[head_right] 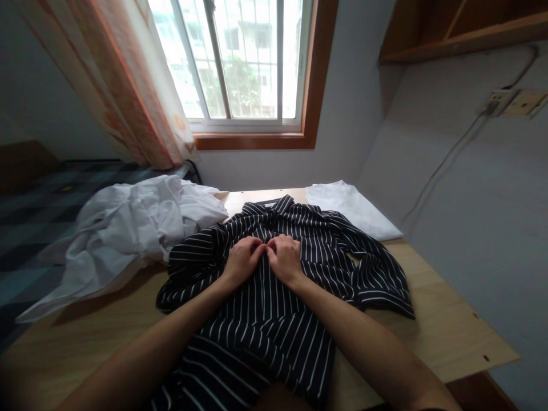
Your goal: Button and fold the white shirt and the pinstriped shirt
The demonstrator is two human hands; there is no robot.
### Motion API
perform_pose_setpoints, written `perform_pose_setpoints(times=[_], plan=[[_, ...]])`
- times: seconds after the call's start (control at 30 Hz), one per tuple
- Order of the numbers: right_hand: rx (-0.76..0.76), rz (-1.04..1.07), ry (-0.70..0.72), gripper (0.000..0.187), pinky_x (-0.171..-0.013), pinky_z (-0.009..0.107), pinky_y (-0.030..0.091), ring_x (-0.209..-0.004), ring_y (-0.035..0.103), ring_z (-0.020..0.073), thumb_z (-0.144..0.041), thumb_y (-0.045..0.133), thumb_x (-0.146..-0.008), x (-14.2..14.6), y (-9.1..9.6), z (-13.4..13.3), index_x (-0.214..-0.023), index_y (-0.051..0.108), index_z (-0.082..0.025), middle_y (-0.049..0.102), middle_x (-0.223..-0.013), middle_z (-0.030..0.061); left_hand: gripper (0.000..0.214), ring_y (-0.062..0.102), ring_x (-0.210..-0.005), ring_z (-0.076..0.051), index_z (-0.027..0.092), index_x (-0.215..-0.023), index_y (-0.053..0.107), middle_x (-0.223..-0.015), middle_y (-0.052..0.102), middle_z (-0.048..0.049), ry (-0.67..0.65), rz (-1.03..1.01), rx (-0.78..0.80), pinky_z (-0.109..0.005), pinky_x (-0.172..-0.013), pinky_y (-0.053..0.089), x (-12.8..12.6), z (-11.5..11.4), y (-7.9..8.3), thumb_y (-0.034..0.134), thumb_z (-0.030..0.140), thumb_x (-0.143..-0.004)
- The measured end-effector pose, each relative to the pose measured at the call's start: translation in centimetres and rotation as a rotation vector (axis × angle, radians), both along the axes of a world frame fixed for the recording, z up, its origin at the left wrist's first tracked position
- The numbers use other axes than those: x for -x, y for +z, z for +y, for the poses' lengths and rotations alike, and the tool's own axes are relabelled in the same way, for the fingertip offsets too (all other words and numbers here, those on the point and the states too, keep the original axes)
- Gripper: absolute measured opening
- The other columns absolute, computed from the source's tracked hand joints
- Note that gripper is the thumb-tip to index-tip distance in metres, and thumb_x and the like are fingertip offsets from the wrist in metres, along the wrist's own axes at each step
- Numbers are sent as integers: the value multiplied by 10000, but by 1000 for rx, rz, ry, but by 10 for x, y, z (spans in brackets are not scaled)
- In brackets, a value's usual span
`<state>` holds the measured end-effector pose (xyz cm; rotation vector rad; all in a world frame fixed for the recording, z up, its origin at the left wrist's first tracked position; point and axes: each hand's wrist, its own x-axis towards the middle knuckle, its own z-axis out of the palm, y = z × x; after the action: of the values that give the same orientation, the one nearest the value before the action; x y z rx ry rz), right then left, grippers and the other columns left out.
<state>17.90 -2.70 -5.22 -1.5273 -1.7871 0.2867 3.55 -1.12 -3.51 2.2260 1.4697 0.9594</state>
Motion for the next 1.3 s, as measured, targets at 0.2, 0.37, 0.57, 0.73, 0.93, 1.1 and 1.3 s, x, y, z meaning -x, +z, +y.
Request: perform_pose_setpoints(times=[0.2,0.37,0.57,0.73,0.93,1.1,1.3], plan=[[-3,-3,-9,107,-859,386,323,-898,554,217,-233,530,-878,0,2,-3,-809,608,-209,649,-872,34,75,616,-799,-185,179,-780,680,-835,700,-36,-6,-112,56,-315,-776,467,2,1,1,635,129,-814],[-11,-3,-22,129,-866,390,321,-896,557,224,-232,506,-888,2,4,-5,-809,606,-206,656,-870,42,132,565,-835,-215,195,-768,691,-797,658,-42,48,110,-228,-365,-806,430,1,-9,5,600,196,-865],[-10,83,-24,118,-884,410,325,-896,575,228,-234,509,-878,3,4,-6,-807,599,-207,667,-874,41,110,583,-832,-196,178,-766,659,-815,656,-38,-1,-52,-143,-336,-795,449,0,-8,3,597,143,-849],[-5,239,-22,108,-885,421,368,-873,588,229,-241,509,-848,3,-2,-1,-801,601,-209,667,-874,49,60,623,-813,-181,176,-778,667,-824,694,-32,-41,-256,8,-315,-796,468,-2,-5,1,629,150,-817],[34,527,92,134,-774,361,462,-783,593,207,-310,529,-835,2,-8,2,-821,610,-204,649,-834,44,57,616,-676,-139,171,-852,642,-728,674,1,-106,-460,84,-253,-676,473,0,-2,0,609,213,-831],[37,531,165,160,-825,359,462,-852,603,208,-350,586,-823,2,-4,0,-836,648,-204,665,-878,46,37,573,-613,-110,175,-819,602,-680,622,29,-135,-372,50,-218,-610,446,2,-1,-2,593,146,-799],[-2,626,0,234,-684,332,450,-700,571,195,-421,571,-820,-1,-5,5,-761,613,-198,622,-742,31,40,583,-641,-121,182,-802,605,-711,638,20,-155,-296,-3,-235,-637,456,9,9,-2,593,147,-816]])
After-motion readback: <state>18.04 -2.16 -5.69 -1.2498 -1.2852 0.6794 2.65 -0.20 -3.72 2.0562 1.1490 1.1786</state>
